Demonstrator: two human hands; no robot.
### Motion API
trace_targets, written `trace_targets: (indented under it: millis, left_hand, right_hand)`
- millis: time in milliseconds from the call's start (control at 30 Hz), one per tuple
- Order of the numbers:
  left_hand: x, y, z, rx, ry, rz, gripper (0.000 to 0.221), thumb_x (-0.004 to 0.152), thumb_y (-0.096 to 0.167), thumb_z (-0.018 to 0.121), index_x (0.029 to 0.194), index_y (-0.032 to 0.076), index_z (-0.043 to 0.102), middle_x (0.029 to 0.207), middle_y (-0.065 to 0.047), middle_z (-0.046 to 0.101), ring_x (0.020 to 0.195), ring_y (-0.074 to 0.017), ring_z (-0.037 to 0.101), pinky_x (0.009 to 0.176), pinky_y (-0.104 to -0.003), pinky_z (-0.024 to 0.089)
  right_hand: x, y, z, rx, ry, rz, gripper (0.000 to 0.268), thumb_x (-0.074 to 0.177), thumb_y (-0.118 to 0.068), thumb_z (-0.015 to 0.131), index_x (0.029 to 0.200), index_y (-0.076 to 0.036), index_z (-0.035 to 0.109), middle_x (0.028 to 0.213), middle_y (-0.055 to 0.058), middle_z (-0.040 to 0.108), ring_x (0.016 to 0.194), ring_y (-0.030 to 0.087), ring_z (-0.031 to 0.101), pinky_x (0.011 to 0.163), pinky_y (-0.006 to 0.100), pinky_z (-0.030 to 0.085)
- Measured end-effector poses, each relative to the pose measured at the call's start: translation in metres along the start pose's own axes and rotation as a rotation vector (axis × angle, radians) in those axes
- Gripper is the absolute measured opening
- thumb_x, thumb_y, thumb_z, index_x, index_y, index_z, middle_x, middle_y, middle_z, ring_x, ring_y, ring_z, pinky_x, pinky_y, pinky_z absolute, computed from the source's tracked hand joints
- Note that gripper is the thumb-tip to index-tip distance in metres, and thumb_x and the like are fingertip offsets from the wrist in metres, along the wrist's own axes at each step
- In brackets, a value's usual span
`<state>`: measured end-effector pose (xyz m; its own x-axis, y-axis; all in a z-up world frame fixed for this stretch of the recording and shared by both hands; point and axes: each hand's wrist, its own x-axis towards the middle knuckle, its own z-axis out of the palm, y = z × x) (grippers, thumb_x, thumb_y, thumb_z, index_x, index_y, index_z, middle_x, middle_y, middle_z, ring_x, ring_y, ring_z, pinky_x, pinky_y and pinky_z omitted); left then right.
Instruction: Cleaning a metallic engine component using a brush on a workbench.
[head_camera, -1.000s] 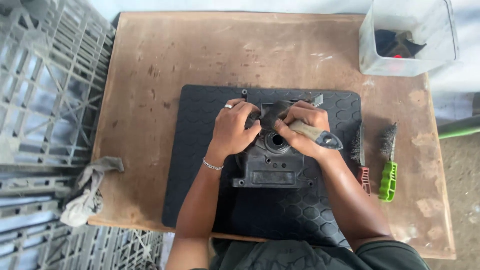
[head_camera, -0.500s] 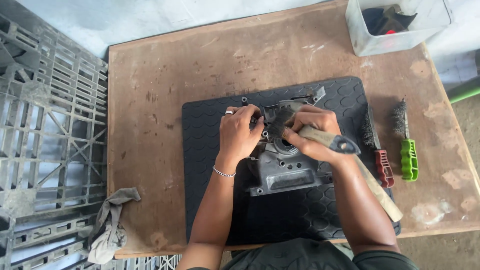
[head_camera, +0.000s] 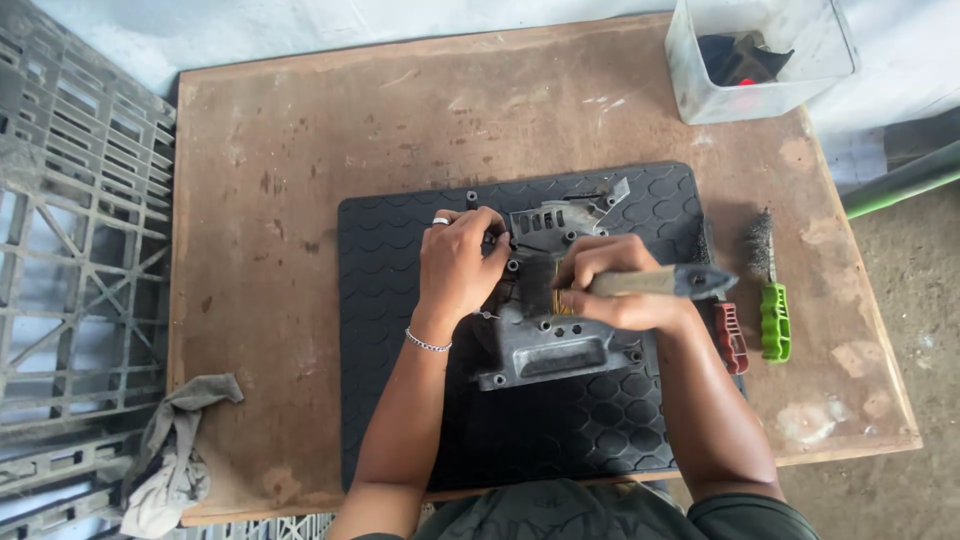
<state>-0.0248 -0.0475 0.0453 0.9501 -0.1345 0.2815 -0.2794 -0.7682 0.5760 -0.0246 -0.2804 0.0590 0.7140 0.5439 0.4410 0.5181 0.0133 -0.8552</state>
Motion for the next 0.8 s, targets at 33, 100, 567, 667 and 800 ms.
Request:
trace_targets:
  millis: [33,100,567,667,800]
  left_hand:
    - [0.000,-0.001,0.001,-0.006,0.002,-0.007,0.007,0.091,0.016,0.073,0.094,0.017,0.068,0.080,-0.005,0.071,0.102,-0.0347,0.069,0.083,-0.054,0.056]
    - [0.001,-0.002,0.003,0.020,0.006,0.001,0.008,0.090,0.020,0.074,0.093,0.019,0.067,0.079,-0.003,0.070,0.100,-0.0317,0.068,0.080,-0.051,0.054]
    - [-0.003,-0.002,0.004,-0.046,0.044,0.012,0.006,0.092,0.012,0.069,0.098,0.014,0.067,0.079,-0.008,0.071,0.097,-0.0370,0.067,0.079,-0.052,0.054]
    - [-0.002,-0.002,0.003,-0.050,0.047,0.024,0.006,0.093,0.012,0.069,0.097,0.015,0.067,0.079,-0.008,0.071,0.097,-0.0374,0.068,0.078,-0.052,0.054]
    - [-0.004,-0.007,0.007,-0.052,0.030,0.013,0.005,0.093,0.015,0.069,0.097,0.016,0.067,0.081,-0.006,0.072,0.099,-0.0351,0.068,0.079,-0.050,0.054]
  right_hand:
    - [-0.003,0.012,-0.004,-0.001,-0.008,0.005,0.031,0.073,0.003,0.079,0.054,-0.005,0.055,0.068,0.017,0.068,0.066,0.033,0.075,0.058,0.038,0.052]
    - [-0.008,0.037,-0.012,-0.037,0.139,-0.048,0.024,0.077,-0.007,0.084,0.064,-0.009,0.064,0.085,0.021,0.072,0.077,0.038,0.074,0.066,0.042,0.050]
    - [0.017,0.013,0.003,-0.235,0.186,0.000,0.021,0.077,-0.012,0.090,0.078,-0.004,0.070,0.095,0.023,0.071,0.095,0.045,0.073,0.077,0.051,0.056]
    - [0.018,0.012,0.000,-0.222,0.155,0.013,0.022,0.074,-0.009,0.090,0.074,-0.003,0.068,0.086,0.023,0.070,0.087,0.045,0.074,0.072,0.049,0.055]
    - [0.011,0.018,-0.005,-0.158,0.130,0.034,0.022,0.071,-0.007,0.087,0.070,-0.003,0.066,0.080,0.021,0.070,0.080,0.040,0.075,0.069,0.045,0.055]
